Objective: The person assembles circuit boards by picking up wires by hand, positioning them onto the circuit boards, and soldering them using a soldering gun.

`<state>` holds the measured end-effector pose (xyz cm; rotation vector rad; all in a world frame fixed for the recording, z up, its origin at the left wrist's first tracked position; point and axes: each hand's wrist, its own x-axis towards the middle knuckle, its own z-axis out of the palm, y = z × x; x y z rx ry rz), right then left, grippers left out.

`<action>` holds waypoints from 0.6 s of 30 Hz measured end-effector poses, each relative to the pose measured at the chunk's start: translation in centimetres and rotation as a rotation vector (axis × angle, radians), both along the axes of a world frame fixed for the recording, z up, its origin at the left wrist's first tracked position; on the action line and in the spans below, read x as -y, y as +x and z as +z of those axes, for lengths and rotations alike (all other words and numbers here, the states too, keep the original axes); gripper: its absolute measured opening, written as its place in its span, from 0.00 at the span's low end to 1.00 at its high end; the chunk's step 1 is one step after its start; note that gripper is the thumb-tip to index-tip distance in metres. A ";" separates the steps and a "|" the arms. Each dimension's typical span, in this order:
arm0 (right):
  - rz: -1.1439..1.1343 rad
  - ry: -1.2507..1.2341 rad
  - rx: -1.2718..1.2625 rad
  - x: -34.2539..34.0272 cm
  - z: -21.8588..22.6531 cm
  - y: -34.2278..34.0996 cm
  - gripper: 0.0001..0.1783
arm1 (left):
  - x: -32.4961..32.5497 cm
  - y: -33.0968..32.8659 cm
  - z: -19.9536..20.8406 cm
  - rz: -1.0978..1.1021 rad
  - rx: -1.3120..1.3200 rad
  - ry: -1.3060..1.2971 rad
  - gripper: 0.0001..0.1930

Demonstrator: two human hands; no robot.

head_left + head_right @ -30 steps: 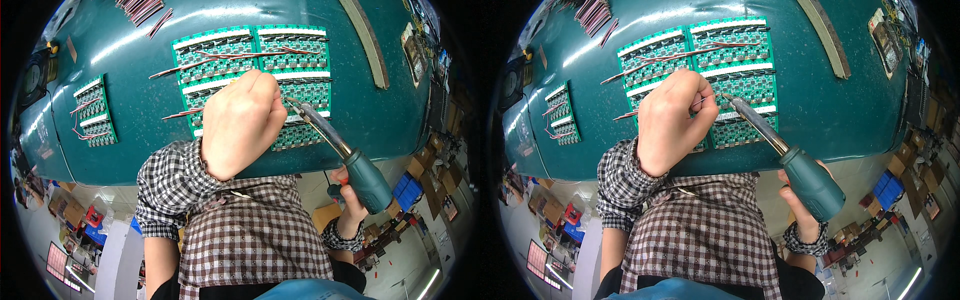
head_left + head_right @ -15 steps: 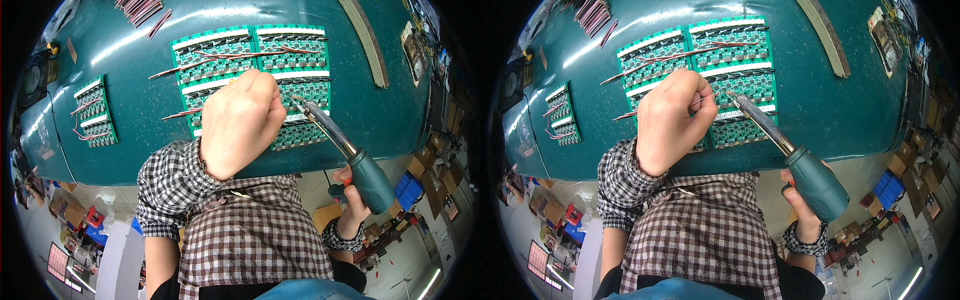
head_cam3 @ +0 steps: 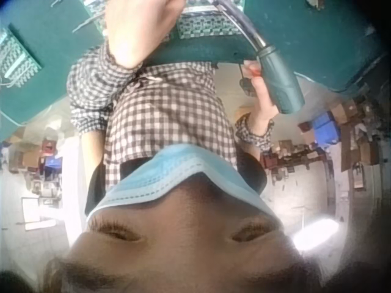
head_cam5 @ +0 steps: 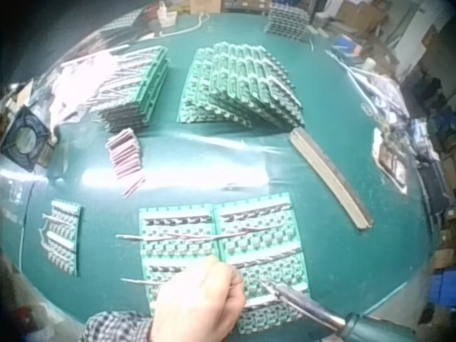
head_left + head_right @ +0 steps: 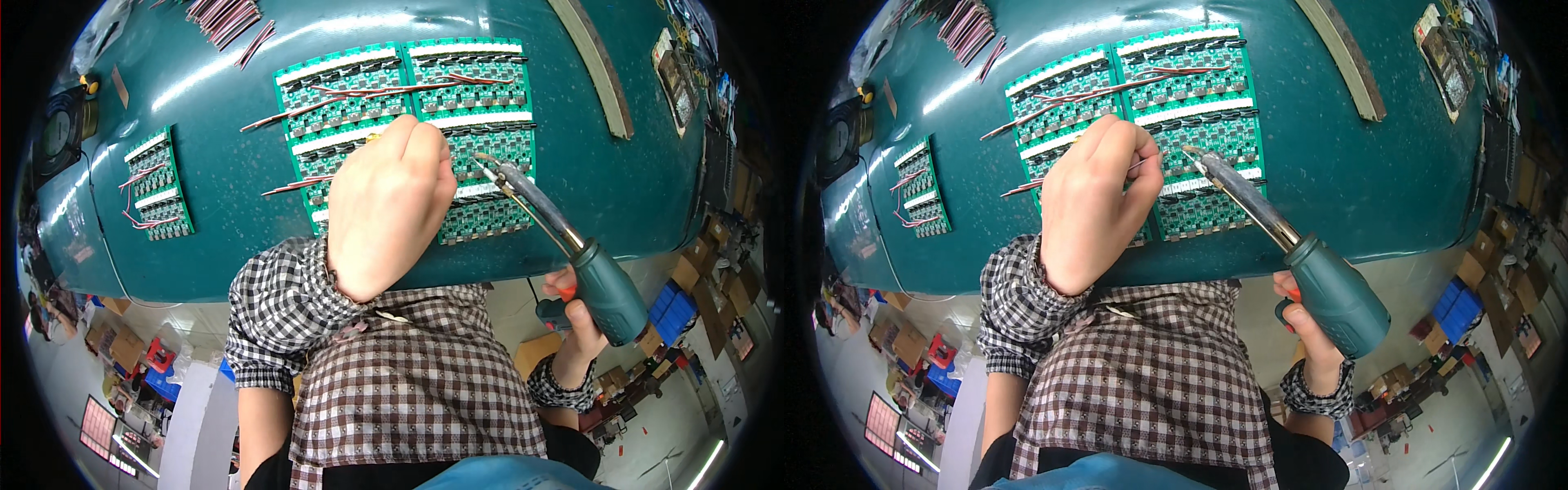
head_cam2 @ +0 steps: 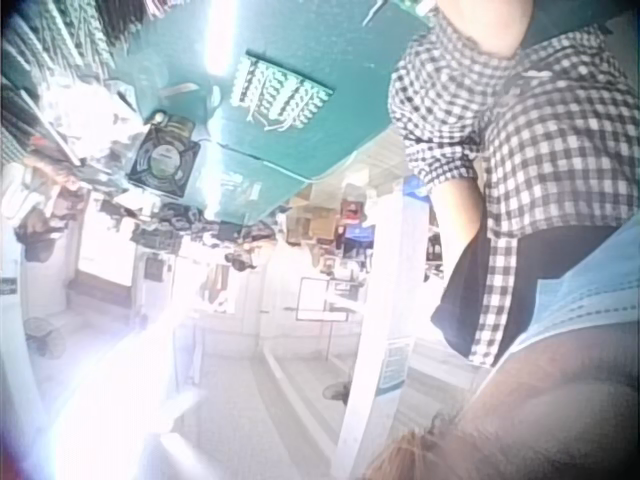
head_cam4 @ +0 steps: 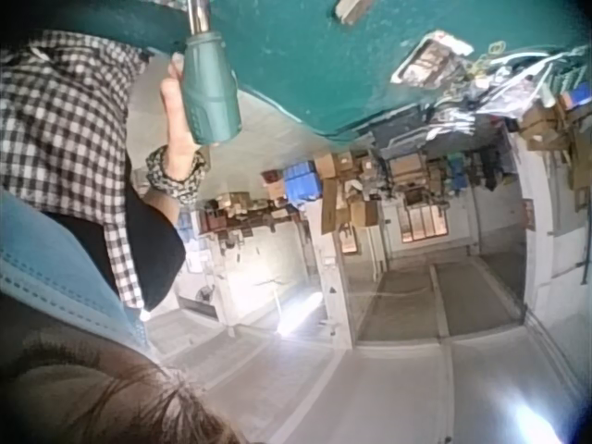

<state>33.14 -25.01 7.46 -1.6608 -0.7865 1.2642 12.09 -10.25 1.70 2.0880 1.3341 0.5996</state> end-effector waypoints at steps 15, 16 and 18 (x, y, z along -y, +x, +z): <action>-0.079 0.115 0.026 -1.4 -0.2 -1.2 0.24 | 0.1 0.1 -0.4 0.001 -0.016 0.087 0.06; -0.079 0.116 0.027 -1.5 -0.4 -1.1 0.24 | 0.1 0.0 -0.4 -0.017 -0.037 0.097 0.06; -0.100 0.127 0.065 -1.6 -0.7 -0.9 0.24 | -0.1 -0.1 -0.9 -0.049 -0.050 0.131 0.05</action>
